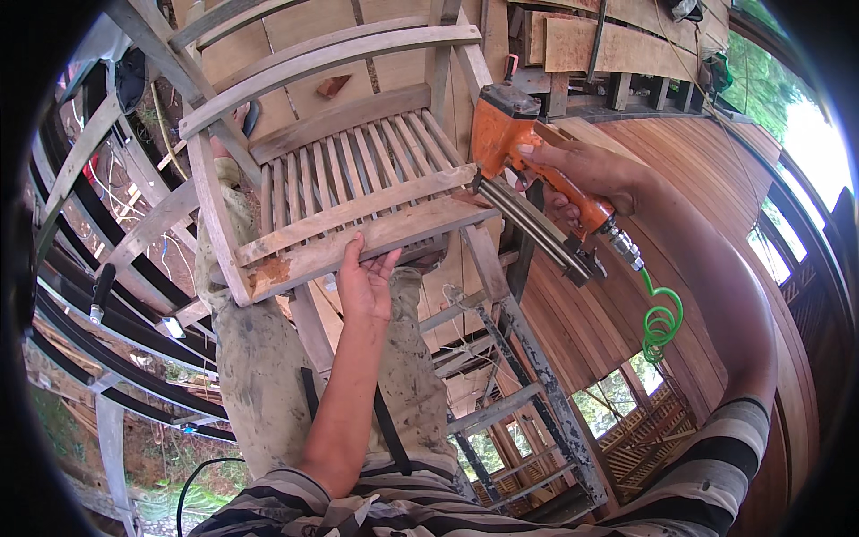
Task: The person assembles a wooden chair by positioning slats and using a pneumatic nail gun to fasten the components. The person adjusts the chair frame and secures the seat and backrest slats with nails.
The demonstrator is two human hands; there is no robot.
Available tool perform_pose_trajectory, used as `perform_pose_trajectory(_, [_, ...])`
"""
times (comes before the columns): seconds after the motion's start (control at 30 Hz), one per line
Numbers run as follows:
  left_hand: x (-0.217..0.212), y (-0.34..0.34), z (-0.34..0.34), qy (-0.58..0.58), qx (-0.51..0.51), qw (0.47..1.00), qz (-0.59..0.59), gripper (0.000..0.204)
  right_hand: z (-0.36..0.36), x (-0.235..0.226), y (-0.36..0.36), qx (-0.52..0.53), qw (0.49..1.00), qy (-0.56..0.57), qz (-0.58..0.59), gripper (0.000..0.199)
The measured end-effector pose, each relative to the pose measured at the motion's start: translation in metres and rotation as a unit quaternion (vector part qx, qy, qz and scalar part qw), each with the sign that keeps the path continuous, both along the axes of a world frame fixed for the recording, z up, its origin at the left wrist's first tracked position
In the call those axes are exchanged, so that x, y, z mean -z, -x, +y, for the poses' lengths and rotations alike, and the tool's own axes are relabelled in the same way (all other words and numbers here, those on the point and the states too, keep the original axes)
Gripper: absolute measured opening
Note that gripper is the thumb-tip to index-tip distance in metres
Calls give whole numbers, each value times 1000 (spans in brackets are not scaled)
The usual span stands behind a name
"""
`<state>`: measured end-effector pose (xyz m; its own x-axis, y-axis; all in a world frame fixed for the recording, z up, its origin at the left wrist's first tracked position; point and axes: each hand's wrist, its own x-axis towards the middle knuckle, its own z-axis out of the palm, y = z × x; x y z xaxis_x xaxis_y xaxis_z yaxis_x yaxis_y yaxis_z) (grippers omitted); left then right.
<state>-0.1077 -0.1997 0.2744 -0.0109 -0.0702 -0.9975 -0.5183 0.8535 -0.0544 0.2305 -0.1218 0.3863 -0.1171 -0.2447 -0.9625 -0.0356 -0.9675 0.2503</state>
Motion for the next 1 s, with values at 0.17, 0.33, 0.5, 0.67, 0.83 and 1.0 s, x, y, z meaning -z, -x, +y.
perform_pose_trajectory(0.17, [-1,0,2,-6,4,1000,-3,37,-1,0,-3,8,1000,-7,8,51])
perform_pose_trajectory(0.33, [0,-2,3,0,4,1000,0,36,-5,1,-8,-25,1000,7,-10,54])
perform_pose_trajectory(0.5, [-1,1,3,-3,-1,1000,-18,35,0,-2,-3,-22,1000,-10,1,51])
perform_pose_trajectory(0.67, [-3,0,2,-2,2,1000,-10,37,5,-5,9,5,998,-12,-56,51])
perform_pose_trajectory(0.83, [-1,-2,2,-1,-11,1000,4,39,3,2,7,-3,1000,9,-23,48])
perform_pose_trajectory(1.0, [-2,0,4,6,-1,1000,-9,36,3,5,3,-8,1000,7,-4,48])
